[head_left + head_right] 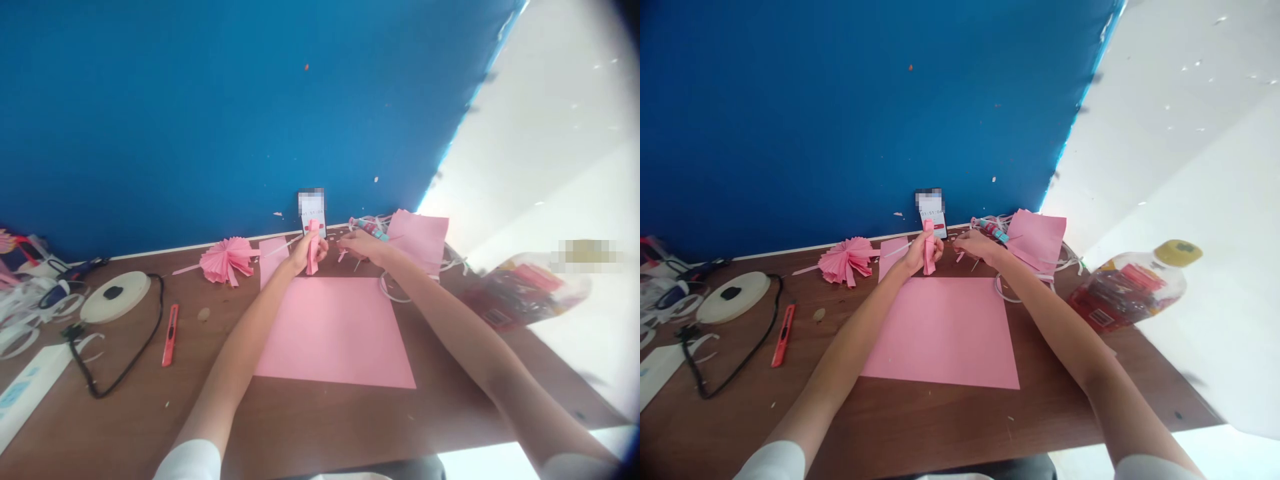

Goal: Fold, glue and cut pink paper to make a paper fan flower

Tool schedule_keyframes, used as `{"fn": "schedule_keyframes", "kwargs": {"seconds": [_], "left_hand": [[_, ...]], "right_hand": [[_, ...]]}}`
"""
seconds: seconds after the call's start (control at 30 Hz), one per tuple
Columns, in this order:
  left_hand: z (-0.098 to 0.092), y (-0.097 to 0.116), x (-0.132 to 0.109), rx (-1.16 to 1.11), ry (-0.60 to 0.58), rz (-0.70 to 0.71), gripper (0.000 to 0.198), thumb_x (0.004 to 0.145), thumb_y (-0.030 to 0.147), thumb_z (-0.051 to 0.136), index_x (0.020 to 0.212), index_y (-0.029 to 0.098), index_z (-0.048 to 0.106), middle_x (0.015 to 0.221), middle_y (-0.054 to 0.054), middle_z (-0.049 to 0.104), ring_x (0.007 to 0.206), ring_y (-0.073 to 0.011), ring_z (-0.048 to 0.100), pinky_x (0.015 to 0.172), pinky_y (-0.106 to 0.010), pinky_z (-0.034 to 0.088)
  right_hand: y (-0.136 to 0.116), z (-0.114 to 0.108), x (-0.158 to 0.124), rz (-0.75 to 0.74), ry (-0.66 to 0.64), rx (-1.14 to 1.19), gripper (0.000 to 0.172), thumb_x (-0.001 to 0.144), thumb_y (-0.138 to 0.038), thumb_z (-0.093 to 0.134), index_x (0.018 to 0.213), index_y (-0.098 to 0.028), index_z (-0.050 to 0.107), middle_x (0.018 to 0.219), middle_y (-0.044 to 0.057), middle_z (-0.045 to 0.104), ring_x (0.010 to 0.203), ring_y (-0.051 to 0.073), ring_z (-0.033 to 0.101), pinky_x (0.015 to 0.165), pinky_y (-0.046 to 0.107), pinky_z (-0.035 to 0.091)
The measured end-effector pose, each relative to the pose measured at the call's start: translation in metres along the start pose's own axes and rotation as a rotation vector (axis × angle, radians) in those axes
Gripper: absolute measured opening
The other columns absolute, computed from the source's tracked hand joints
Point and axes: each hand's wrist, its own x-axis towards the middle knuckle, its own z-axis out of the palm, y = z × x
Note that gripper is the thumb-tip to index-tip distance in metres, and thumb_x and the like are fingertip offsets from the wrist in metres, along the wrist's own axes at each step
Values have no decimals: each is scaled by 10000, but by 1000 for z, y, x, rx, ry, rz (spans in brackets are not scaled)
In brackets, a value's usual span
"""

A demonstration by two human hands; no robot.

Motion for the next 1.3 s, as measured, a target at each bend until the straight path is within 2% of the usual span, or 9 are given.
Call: {"fn": "schedule_keyframes", "kwargs": {"seconds": [0.23,0.37,0.47,0.67,0.8,1.0,1.3], "left_hand": [[8,-14,7,36,249,140,573,847,608,339,589,138,541,418,-26,462,371,-76,380,403,-216,224],[12,-17,9,26,352,227,560,840,620,356,689,130,580,416,-5,452,362,-66,347,388,-213,197],[13,-17,10,-14,384,269,501,832,610,394,788,144,575,445,22,451,355,-54,316,376,-203,179],[16,-19,9,-34,414,295,434,830,562,434,753,151,549,550,19,470,373,-40,341,368,-204,190],[17,-22,8,26,400,347,399,839,534,441,769,156,548,639,12,492,390,-29,351,371,-207,199],[18,-26,7,101,473,401,220,865,411,476,962,214,480,736,38,508,416,-22,372,377,-175,232],[22,-33,0,334,576,384,327,914,468,331,965,203,515,610,33,473,449,-75,436,410,-194,320]], "right_hand": [[-4,-7,0,-55,231,-88,148,722,-246,519,641,-150,596,365,-83,268,344,46,214,359,212,140],[-10,-4,-4,-106,267,-161,178,714,-259,528,635,-135,627,411,-64,340,377,42,253,393,212,185],[-8,0,-2,-108,246,-209,214,722,-289,541,627,-125,640,427,-43,397,408,52,305,428,215,227],[5,3,6,-112,166,-245,223,726,-293,540,631,-127,654,607,27,608,579,109,505,569,225,365],[10,5,6,-119,200,-330,202,705,-270,529,622,-133,653,572,6,577,574,121,493,565,244,349],[13,1,9,-160,257,-352,226,726,-284,495,593,-145,613,584,15,570,567,125,491,569,258,352],[17,-4,11,-140,334,-410,257,757,-321,476,555,-168,517,520,-18,448,532,113,416,526,273,288]]}}
